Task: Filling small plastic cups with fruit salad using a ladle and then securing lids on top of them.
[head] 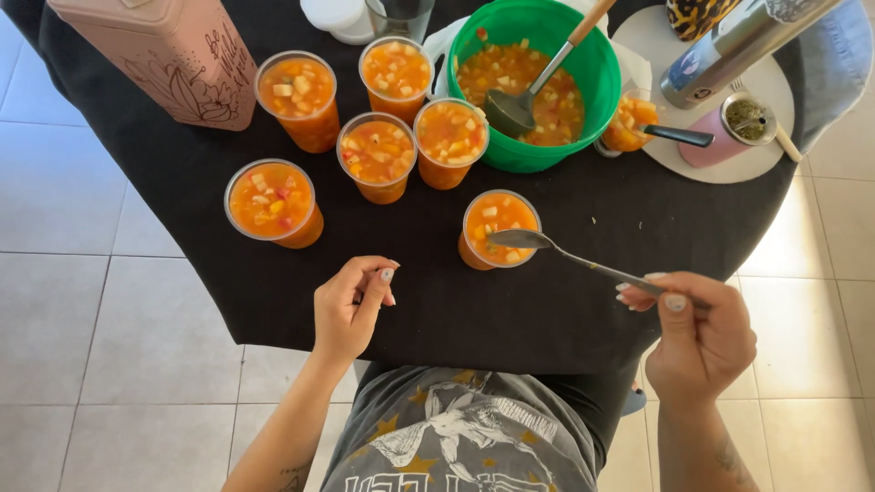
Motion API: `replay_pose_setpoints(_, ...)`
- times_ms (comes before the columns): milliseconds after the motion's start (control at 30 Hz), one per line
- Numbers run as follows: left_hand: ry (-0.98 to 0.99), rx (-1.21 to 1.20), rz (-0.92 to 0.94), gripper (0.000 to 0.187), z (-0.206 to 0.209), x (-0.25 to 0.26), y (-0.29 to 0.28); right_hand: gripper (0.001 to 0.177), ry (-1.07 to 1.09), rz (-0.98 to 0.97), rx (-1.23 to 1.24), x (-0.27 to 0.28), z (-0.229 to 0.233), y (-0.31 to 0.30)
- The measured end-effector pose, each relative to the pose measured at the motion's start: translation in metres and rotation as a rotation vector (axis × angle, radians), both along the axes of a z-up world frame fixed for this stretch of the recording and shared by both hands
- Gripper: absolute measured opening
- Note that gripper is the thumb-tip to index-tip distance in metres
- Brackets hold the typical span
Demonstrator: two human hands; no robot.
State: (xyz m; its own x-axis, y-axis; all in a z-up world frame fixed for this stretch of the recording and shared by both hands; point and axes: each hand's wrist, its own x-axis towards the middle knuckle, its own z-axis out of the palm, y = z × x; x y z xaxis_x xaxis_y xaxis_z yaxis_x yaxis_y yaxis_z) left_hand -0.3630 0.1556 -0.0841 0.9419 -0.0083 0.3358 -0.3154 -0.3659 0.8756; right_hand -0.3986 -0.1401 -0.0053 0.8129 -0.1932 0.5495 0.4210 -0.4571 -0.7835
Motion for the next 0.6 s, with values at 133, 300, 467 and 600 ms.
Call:
replay_pose_setpoints(133,0.004,-0.013,-0.007,0.016,0.002,0.000,0.000,0.016,-0.032,-0.015,-0.147,0.004,-0.006,0.000)
replay_pose_setpoints(300,0.002,-0.017,-0.020,0.016,0.002,0.001,0.000,0.014,-0.078,-0.012,-0.169,0.012,-0.008,0.002)
replay_pose_setpoints(467,0.003,0.001,-0.012,0.017,0.001,0.001,0.000,0.014,-0.109,0.009,-0.148,0.009,-0.011,0.005)
replay_pose_setpoints(600,0.005,0.003,-0.007,0.017,0.002,0.000,0.000,0.012,-0.070,0.055,-0.175,0.006,-0.011,0.006)
